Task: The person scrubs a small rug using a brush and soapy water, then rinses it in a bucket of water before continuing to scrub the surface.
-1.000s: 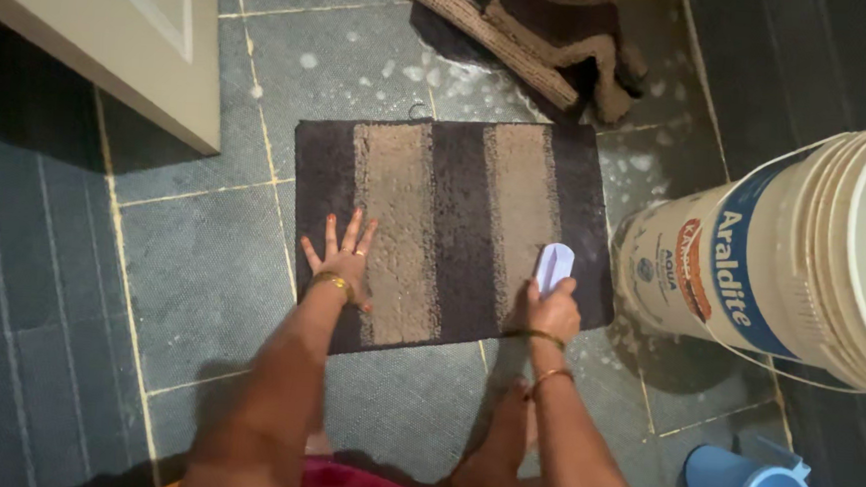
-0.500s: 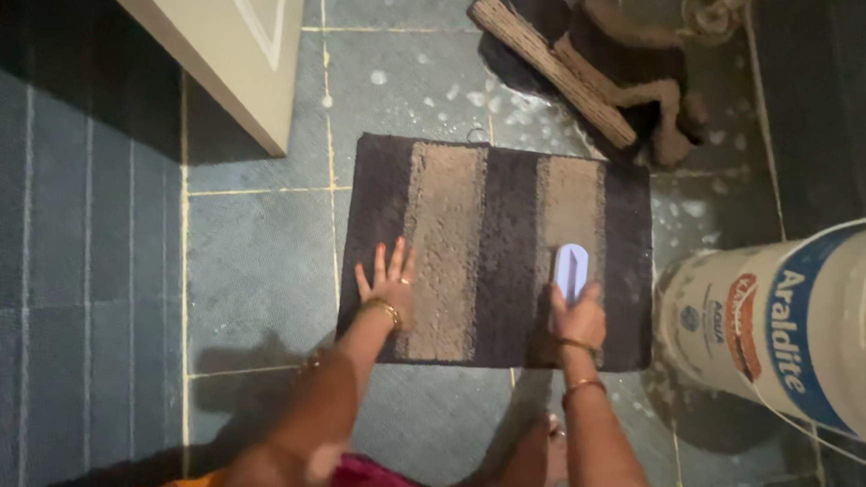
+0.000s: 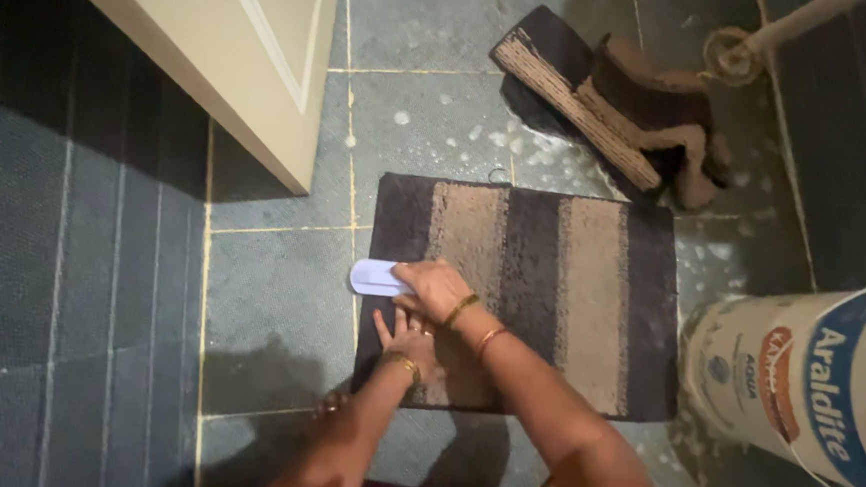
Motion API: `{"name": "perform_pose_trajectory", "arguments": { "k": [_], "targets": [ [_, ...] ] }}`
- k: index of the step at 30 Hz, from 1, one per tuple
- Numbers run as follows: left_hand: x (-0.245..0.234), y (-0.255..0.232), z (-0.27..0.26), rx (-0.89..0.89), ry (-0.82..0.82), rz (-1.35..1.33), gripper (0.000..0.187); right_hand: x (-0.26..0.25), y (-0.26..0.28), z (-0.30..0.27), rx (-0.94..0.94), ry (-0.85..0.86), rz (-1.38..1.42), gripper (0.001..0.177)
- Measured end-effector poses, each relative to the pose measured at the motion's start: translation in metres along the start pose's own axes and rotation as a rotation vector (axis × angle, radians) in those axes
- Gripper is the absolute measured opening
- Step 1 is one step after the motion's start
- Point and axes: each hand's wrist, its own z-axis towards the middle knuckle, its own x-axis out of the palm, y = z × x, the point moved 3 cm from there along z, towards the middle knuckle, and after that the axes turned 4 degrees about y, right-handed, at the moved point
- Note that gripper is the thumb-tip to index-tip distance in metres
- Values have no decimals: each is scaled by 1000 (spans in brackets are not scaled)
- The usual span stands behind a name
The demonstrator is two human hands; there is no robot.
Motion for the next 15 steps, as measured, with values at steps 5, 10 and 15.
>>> {"name": "perform_pose_trajectory", "arguments": {
  "k": [5,10,15],
  "targets": [
    [-16,0,-20,22,-87,-92,135,8,-51,25,-194,154,-122,29],
    [-33,-1,-35,27,-58,-147,140,4,-84,45,-119,101,-251,35],
    [-42,-1,-49,45,-103,-137,138,2,-84,60,109,-89,-222,41]
  ]
}}
